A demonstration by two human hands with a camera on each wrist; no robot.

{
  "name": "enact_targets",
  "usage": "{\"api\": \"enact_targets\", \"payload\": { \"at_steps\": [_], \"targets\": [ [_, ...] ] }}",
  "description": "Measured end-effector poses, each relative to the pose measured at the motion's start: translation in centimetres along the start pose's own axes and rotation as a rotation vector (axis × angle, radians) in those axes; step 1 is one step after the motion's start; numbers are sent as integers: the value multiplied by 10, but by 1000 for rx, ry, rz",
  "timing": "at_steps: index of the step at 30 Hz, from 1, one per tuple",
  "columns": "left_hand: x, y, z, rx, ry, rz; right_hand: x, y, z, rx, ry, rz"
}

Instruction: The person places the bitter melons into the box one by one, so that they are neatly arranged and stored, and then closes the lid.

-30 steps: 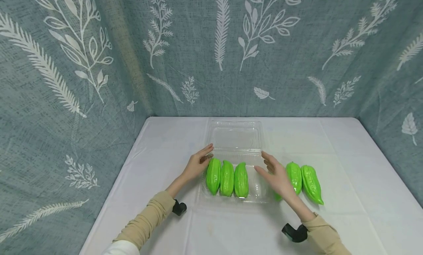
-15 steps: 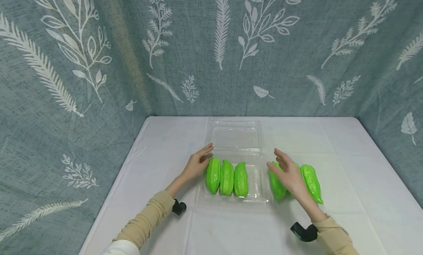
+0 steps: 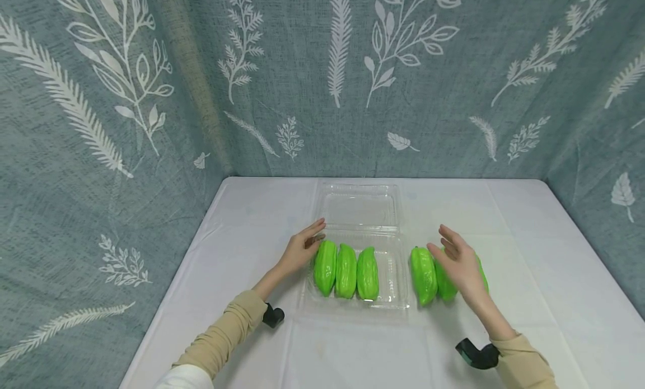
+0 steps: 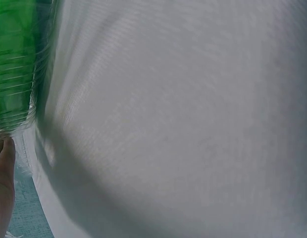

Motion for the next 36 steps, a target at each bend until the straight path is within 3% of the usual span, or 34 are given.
{"api": "enact_targets", "payload": {
  "at_steps": [7, 20, 28, 34, 36],
  "targets": [
    [2, 2, -22, 4, 6, 4, -14, 0, 0, 8, -13, 28],
    [2, 2, -23, 5, 3, -3, -39, 1, 12, 38, -27, 98],
    [-2, -2, 6, -23, 13, -15, -53, -1, 21, 72, -59, 138],
    [1, 2, -25, -17, 5, 9, -60, -2, 26, 81, -51, 156],
    [2, 2, -27, -17, 3, 8, -62, -2, 29, 80, -50, 164]
  ]
}}
Point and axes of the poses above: each hand's wrist, its own y-axis towards the middle knuckle, its own x-axis out of the palm, z = x × y, the point moved 9 cm from there along y, towards the middle knuckle, and after that the axes turned 6 degrees about z, right-handed, at the moved point
